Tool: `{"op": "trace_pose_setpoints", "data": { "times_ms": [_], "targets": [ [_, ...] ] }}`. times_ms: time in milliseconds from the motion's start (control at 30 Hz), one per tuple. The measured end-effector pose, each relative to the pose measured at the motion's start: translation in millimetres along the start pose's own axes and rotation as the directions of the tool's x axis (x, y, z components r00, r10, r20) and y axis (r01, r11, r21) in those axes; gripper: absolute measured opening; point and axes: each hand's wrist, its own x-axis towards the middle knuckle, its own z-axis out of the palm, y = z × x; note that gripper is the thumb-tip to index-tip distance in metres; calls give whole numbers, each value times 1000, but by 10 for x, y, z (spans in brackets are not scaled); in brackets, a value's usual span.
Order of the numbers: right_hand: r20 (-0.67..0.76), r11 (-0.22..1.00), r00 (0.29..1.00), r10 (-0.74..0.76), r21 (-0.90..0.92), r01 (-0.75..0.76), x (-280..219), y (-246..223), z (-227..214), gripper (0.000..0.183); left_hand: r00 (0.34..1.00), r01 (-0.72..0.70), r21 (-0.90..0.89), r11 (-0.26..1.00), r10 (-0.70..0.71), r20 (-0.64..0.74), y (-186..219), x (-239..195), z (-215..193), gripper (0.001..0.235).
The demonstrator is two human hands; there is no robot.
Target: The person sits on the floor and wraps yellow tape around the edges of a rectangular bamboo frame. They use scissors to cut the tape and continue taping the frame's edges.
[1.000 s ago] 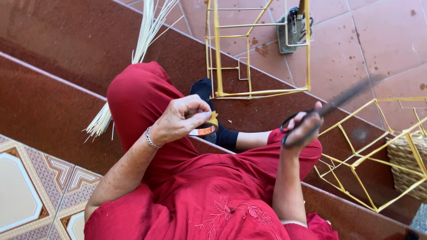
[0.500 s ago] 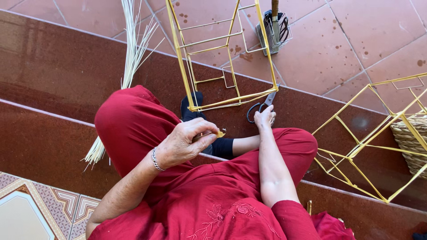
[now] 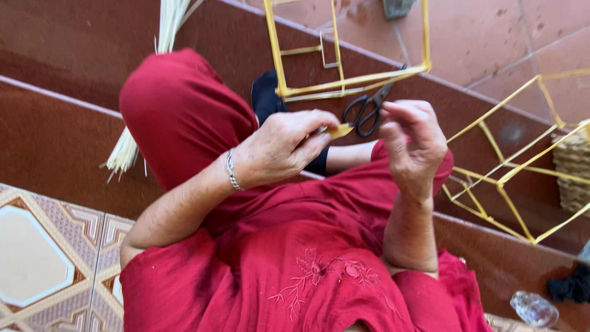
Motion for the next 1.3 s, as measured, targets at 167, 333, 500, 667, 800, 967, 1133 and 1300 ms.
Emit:
{"op": "trace_pose_setpoints", "data": {
  "times_ms": [167,333,500,667,800,967,1133,1300],
  "targets": [
    [212,966,958,-196,-128,226,254,-615,172,15,999,-42,18,999,41,32,67,-64,-16,18],
    [245,951,942,-230,-148,270,356,-694,197,14,998,-49,50,998,47,39,198,-36,-145,15],
    [177,938,951,-254,-194,287,342,-460,89,9,991,-136,51,989,136,-5,344,-20,-411,25],
    [-111,944,952,-284,-206,257,422,263,42,18,999,-29,55,998,28,25,422,-152,-889,30],
    [-211,946,936,-282,-224,235,607,675,-30,25,997,76,95,993,-72,-39,363,-199,-1202,18],
    [-242,926,938,-246,-343,155,1275,408,61,38,989,85,223,971,-54,-140,81,208,-1481,9],
    [-118,988,989,-89,-133,73,1742,-57,212,23,973,226,563,795,-151,-177,-295,631,-1452,28],
    [16,838,928,-372,-424,343,1867,-193,313,6,946,302,610,732,-151,-288,-587,781,-1389,43]
  ]
}}
